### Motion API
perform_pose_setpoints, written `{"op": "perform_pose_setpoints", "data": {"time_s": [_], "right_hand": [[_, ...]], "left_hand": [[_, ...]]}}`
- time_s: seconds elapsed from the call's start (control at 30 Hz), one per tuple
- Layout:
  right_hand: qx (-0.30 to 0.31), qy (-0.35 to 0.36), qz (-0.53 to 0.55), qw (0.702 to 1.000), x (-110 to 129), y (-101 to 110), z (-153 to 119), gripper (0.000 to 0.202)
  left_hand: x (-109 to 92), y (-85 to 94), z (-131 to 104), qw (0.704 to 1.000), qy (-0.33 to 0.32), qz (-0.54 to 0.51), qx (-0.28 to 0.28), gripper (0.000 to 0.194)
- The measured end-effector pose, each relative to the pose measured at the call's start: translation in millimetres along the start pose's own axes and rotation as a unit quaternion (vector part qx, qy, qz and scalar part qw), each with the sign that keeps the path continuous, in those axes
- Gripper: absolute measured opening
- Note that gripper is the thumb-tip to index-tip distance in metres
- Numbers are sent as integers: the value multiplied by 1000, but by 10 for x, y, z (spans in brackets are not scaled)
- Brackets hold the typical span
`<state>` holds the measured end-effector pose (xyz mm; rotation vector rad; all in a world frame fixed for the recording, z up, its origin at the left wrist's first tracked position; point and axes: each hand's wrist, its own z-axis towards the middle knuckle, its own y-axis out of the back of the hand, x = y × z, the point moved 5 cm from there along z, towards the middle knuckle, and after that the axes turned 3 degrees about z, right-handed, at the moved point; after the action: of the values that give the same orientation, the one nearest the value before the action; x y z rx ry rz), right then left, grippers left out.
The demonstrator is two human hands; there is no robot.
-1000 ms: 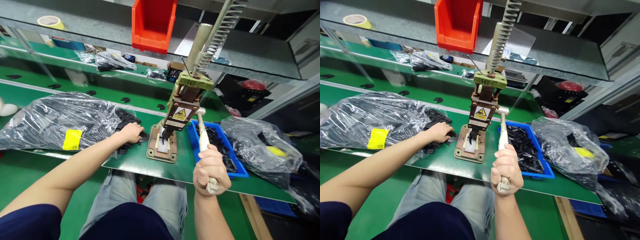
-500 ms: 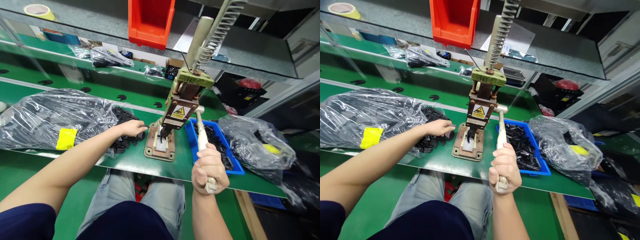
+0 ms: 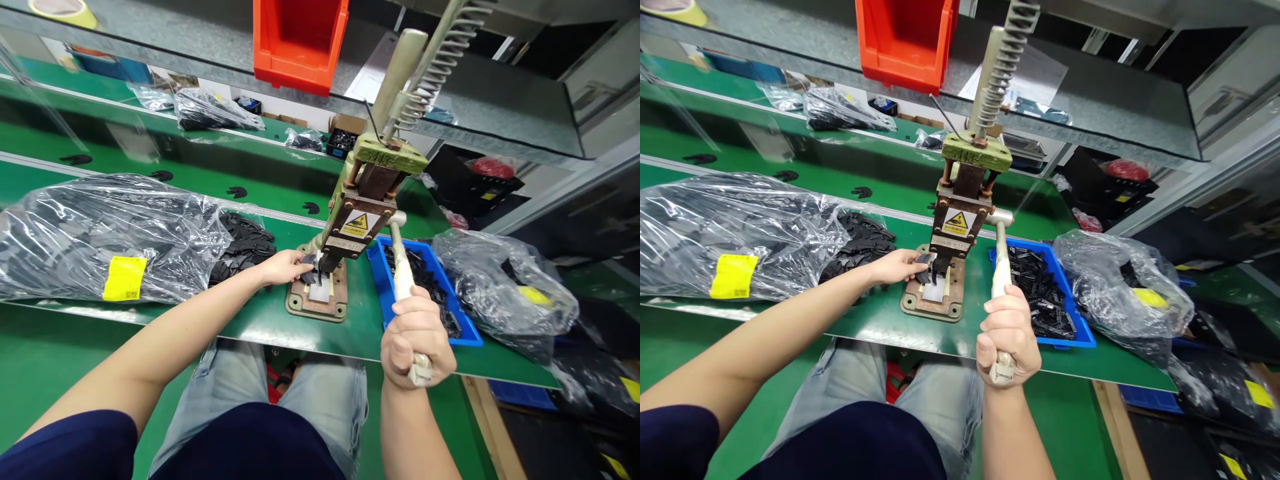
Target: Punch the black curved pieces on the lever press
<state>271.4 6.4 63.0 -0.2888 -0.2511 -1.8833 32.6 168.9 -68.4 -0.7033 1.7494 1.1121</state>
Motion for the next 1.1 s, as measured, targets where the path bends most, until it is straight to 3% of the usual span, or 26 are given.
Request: {"op": "perform_pose_setpoints", "data": {"time_s": [0.23, 0.37, 0.53, 0.8, 1.1], "right_hand": [[0, -13, -4, 1000, -8, -3, -12, 26], [-12, -3, -5, 1000, -13, -3, -16, 27], [-6, -3, 2, 1000, -16, -6, -22, 26], [-4, -9, -2, 1000, 9, 0, -7, 26], [-12, 6, -16, 1000, -10, -3, -13, 30]], "left_hand": [[-36, 62, -14, 998, 28, -39, 40, 29], [-71, 9, -73, 997, 26, 0, 71, 33], [-54, -25, -87, 999, 9, 13, 37, 25], [18, 30, -22, 1000, 1, 2, 7, 37], [31, 6, 55, 1000, 18, -9, 23, 33]]}}
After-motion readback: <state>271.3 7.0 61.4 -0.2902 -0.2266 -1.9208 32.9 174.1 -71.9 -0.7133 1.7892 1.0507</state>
